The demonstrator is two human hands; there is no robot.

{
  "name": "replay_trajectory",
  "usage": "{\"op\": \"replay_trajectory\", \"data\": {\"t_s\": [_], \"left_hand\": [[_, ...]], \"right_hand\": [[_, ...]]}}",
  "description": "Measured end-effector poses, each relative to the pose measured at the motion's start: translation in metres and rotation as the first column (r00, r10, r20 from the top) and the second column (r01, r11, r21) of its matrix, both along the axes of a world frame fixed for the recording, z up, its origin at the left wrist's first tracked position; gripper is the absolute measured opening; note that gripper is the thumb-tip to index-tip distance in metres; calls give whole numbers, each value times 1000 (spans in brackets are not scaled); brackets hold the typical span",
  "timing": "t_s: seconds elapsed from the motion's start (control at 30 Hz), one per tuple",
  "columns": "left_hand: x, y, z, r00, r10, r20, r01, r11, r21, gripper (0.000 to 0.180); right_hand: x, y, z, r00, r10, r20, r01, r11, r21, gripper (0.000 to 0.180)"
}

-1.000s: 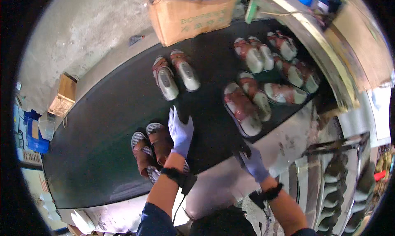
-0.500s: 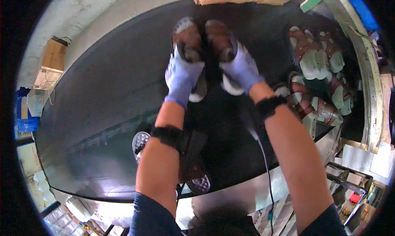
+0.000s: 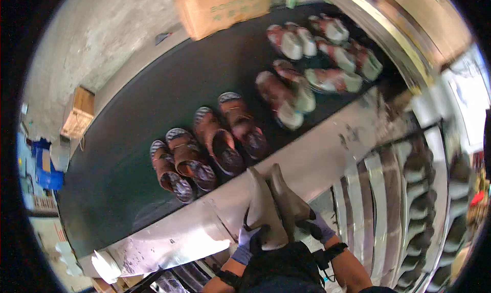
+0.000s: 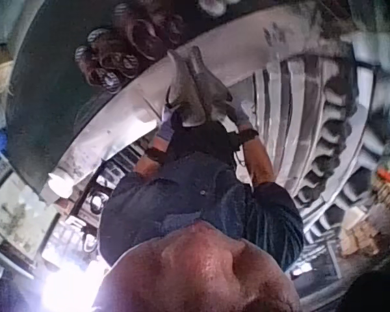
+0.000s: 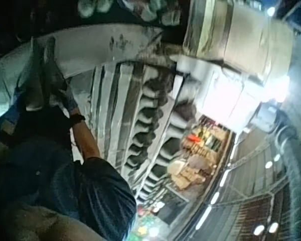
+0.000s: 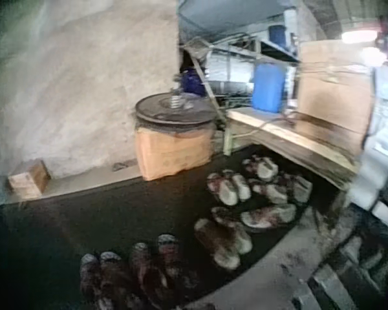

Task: The recorder is organizing shoes on a conveyor belt and placing them onto a storage rack.

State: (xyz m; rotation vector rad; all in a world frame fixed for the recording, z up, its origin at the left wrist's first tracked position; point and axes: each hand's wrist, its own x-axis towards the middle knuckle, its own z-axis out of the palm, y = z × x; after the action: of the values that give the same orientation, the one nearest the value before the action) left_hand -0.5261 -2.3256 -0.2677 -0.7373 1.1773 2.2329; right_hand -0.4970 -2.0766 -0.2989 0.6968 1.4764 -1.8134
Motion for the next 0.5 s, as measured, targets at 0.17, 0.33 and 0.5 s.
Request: {"op": "replay_trajectory", "data": {"t_s": [0.17,0.33,0.5], "left_hand": [[138,72,-55,753,-606,-256,581,796,-171,57],[267,185,-42,512,-847,-141,859,509,58,57],[406,338,56,-84,-969,-234,966,-137,221,67]], "right_hand": [[235,63,-21,727,-686,25,652,679,-336,50],[440,98,68,445,-876,-185,885,462,-58,40],[670,69,75,282,-626,-727,932,0,362,34]]}}
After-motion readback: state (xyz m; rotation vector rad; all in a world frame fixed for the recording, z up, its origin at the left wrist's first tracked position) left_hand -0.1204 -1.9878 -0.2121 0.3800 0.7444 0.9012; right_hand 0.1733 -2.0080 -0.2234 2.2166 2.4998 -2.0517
